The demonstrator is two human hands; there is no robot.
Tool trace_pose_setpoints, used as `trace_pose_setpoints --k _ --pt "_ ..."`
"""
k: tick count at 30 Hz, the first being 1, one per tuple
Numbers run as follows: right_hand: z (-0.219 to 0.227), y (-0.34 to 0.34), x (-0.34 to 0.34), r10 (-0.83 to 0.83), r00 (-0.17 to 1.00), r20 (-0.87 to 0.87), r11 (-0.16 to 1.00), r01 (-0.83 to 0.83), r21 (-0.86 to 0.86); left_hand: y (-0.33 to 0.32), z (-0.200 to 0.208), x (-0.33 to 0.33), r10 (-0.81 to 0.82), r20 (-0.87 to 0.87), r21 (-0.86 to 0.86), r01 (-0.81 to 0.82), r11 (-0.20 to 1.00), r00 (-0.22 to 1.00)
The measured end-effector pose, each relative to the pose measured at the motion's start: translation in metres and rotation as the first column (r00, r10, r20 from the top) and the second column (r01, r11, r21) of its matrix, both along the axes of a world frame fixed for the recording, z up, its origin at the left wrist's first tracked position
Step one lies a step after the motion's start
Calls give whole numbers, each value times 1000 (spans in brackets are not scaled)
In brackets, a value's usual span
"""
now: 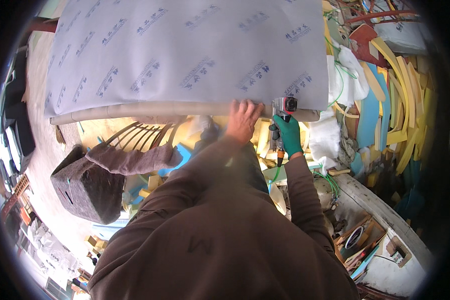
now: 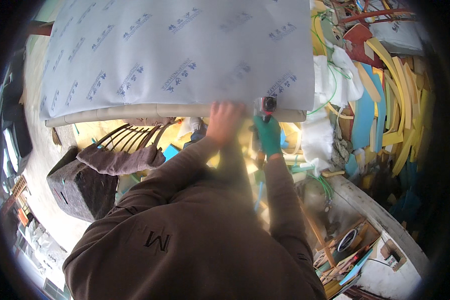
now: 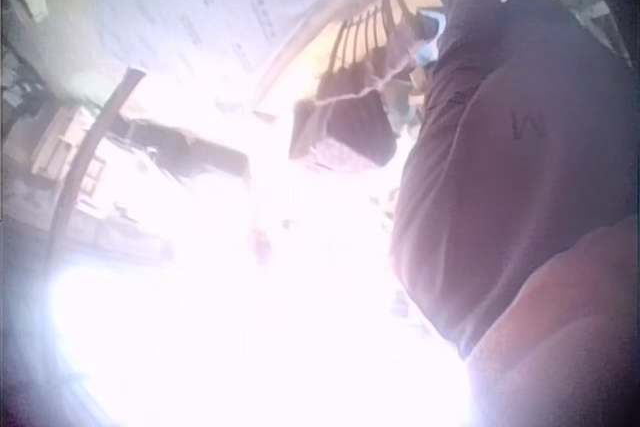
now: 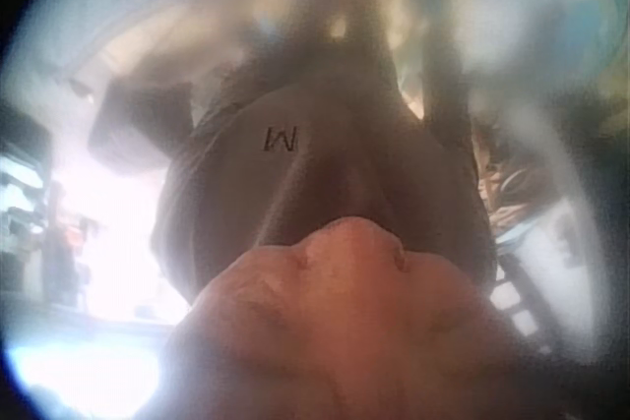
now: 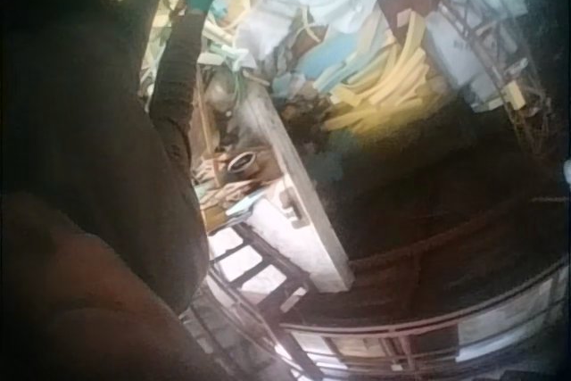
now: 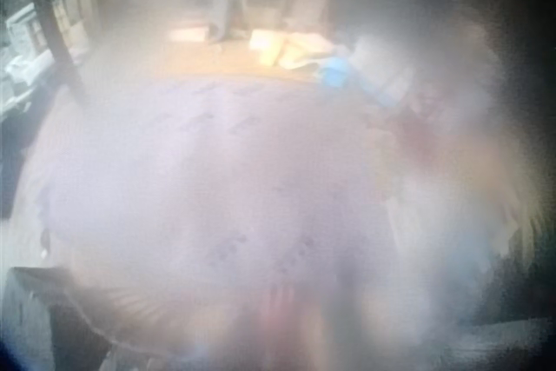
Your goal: The person staples a large gray fabric sheet onto a rectangular foam cushion using a pneumatic staple gun. They pull and smooth the fabric, then drive staples along the edges and corners to secure it. The person repositions the cushion multiple times to access different sides.
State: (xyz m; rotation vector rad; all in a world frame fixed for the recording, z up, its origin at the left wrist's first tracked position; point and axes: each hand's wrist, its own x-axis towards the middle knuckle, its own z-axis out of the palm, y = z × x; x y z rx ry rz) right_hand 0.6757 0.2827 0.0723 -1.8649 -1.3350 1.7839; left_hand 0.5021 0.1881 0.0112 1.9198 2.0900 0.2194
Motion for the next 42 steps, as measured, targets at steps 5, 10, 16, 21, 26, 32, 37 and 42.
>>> trace_pose_setpoints --k 5,10,16,21,26,32,37,42 --pt "5 -4 -17 29 997 73 998 -33 45 -10 0 -23 -63 60 25 62 998 996" --pt "-12 -27 -65 159 986 53 987 -158 -10 -38 0 -54 -44 104 62 37 997 994" --pt "1 -25 -74 185 983 -11 982 -184 29 -94 -1 -156 330 41 114 -332 936 943" --pt "4 -39 -119 182 981 -73 981 -186 -53 -138 4 -230 347 -20 77 -345 936 938" --pt "-32 -64 -193 372 905 -205 927 -372 41 -154 7 -227 367 45 25 -368 929 929" --pt "-43 -94 -264 505 849 -159 859 -512 -6 -159 3 -231 373 87 25 -376 926 924" --pt "-17 -111 -278 599 800 42 797 -600 63 -159 8 -236 325 65 80 -329 941 944" --pt "-19 -104 -281 629 776 49 773 -631 75 -162 8 -261 288 105 125 -300 946 952"
